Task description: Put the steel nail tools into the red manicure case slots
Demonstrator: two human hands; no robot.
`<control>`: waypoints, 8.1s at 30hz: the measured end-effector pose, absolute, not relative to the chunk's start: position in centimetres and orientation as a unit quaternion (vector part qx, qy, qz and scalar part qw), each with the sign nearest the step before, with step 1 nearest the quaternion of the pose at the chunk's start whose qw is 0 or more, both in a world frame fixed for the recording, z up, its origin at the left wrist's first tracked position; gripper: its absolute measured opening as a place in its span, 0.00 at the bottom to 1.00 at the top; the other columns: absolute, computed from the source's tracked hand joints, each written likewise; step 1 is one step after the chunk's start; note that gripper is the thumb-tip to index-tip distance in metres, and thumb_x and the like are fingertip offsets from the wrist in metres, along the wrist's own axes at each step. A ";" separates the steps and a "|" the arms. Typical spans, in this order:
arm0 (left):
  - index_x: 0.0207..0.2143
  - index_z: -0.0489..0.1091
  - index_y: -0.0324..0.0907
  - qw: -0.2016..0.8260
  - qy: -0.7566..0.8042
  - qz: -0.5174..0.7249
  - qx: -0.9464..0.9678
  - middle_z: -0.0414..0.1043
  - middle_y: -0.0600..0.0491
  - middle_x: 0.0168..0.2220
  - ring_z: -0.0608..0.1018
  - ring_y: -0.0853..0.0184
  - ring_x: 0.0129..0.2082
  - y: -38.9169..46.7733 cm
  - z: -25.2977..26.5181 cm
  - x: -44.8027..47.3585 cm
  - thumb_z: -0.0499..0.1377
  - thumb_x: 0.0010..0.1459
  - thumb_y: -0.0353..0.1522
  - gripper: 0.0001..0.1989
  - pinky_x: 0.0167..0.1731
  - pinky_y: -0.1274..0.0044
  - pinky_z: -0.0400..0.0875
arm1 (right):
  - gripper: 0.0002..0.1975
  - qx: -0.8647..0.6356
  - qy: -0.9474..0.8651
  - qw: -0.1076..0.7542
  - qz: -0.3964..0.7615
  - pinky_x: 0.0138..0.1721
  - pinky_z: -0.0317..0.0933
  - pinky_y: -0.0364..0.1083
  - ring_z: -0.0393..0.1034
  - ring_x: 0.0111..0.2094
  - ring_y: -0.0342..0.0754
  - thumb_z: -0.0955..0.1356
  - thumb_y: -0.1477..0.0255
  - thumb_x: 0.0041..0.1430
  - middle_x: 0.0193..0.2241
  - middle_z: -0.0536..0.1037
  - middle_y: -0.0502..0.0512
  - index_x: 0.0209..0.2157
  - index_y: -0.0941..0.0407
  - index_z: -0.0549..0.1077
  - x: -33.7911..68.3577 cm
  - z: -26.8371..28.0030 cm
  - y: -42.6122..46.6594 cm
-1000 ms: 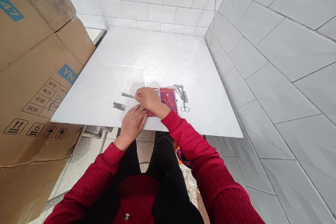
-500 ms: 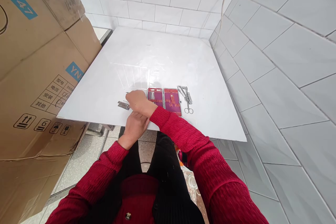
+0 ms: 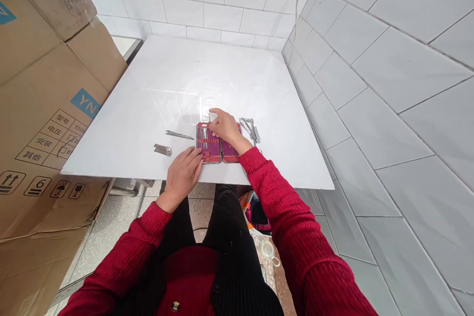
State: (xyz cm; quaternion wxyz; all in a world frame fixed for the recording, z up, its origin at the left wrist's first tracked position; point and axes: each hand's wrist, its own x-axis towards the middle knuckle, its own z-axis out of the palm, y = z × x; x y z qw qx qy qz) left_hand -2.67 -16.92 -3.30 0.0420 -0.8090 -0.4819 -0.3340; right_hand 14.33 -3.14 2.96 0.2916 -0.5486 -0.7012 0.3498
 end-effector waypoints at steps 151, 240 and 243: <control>0.45 0.74 0.38 0.062 -0.480 -0.335 -0.808 0.78 0.45 0.43 0.78 0.57 0.47 -17.2 -3.0 -2.5 0.53 0.70 0.28 0.10 0.51 0.62 0.75 | 0.14 -0.362 -0.925 -0.114 -0.028 0.42 0.65 0.49 0.77 0.47 0.58 0.62 0.84 0.65 0.44 0.81 0.71 0.43 0.65 0.78 3.9 6.3 -6.3; 0.47 0.74 0.41 0.070 -0.487 -0.327 -0.807 0.79 0.45 0.51 0.77 0.54 0.58 -16.9 -3.1 -2.4 0.54 0.69 0.28 0.11 0.54 0.59 0.76 | 0.12 -0.431 -0.878 0.170 0.120 0.37 0.56 0.46 0.70 0.43 0.51 0.64 0.73 0.69 0.40 0.79 0.57 0.37 0.55 0.80 11.3 3.2 -5.8; 0.47 0.74 0.41 0.071 -0.486 -0.327 -0.808 0.79 0.45 0.51 0.77 0.54 0.57 -16.9 -3.2 -2.4 0.53 0.69 0.28 0.11 0.54 0.60 0.76 | 0.13 -0.417 -0.899 0.104 0.086 0.36 0.55 0.47 0.71 0.42 0.51 0.64 0.73 0.68 0.39 0.79 0.58 0.35 0.56 0.80 9.2 4.1 -5.3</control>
